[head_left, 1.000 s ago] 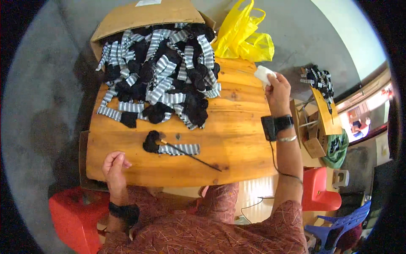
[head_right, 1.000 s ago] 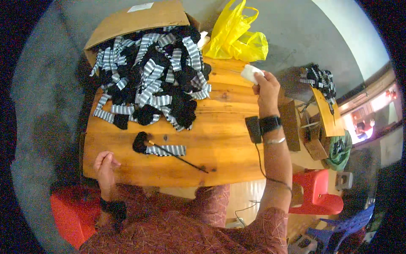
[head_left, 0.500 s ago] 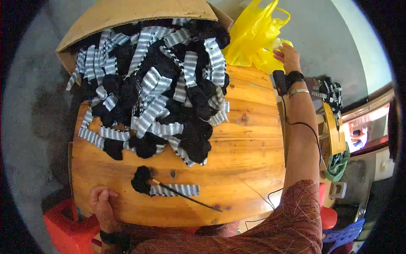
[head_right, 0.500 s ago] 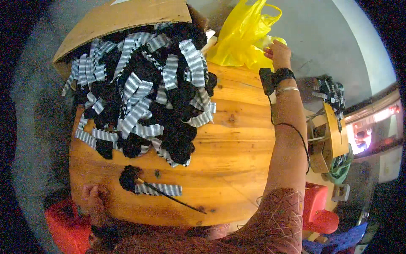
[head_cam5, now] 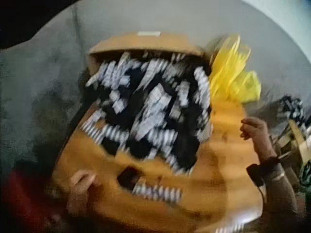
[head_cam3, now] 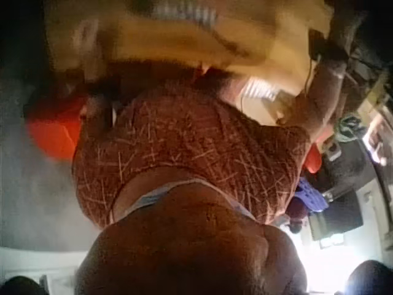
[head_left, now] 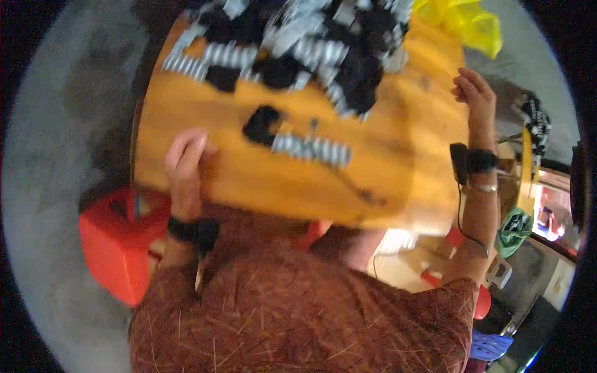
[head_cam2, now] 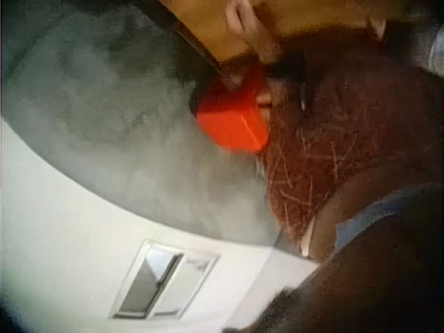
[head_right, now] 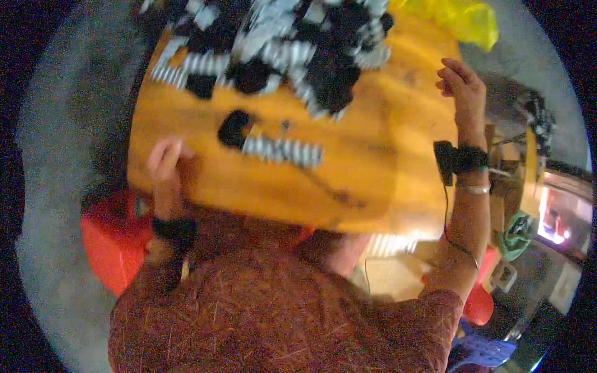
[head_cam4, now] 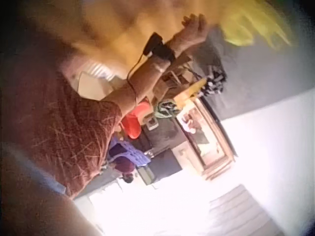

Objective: The recorder is sliding socks onto a rod to organize or display them in a textile manufacturing environment.

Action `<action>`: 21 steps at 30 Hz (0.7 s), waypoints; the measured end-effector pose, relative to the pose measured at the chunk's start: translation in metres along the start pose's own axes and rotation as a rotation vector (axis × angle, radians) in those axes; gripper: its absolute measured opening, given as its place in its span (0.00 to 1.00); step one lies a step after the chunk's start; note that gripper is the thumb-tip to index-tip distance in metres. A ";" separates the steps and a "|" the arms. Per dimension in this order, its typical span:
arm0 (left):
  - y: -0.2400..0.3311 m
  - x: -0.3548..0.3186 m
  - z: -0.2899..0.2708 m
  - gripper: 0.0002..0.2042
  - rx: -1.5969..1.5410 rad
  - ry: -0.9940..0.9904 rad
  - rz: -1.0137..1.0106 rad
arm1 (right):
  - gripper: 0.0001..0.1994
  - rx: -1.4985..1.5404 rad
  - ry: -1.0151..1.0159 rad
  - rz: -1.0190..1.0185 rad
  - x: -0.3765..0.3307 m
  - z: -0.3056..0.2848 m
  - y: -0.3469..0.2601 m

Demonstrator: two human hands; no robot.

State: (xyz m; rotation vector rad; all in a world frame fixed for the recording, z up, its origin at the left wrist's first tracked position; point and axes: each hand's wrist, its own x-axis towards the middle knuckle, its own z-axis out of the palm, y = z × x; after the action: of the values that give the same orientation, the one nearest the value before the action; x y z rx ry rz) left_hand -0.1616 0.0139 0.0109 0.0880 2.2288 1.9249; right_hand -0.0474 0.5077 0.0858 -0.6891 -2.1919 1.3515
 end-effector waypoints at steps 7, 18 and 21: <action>-0.005 -0.052 -0.007 0.05 -0.245 -0.107 0.009 | 0.06 -0.121 -0.389 -0.030 -0.192 0.065 -0.028; 0.098 -0.115 -0.040 0.04 -0.054 -0.823 0.687 | 0.03 0.506 -1.168 -0.830 -0.282 0.087 -0.194; 0.134 -0.128 -0.050 0.06 -0.331 -0.851 0.993 | 0.03 0.642 -0.913 -0.995 -0.306 0.111 -0.257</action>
State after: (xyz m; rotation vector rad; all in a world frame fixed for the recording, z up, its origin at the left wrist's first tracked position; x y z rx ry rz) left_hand -0.0568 -0.0363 0.1632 1.8276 1.3060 1.9647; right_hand 0.0731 0.1402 0.2343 1.3042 -1.8918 1.7137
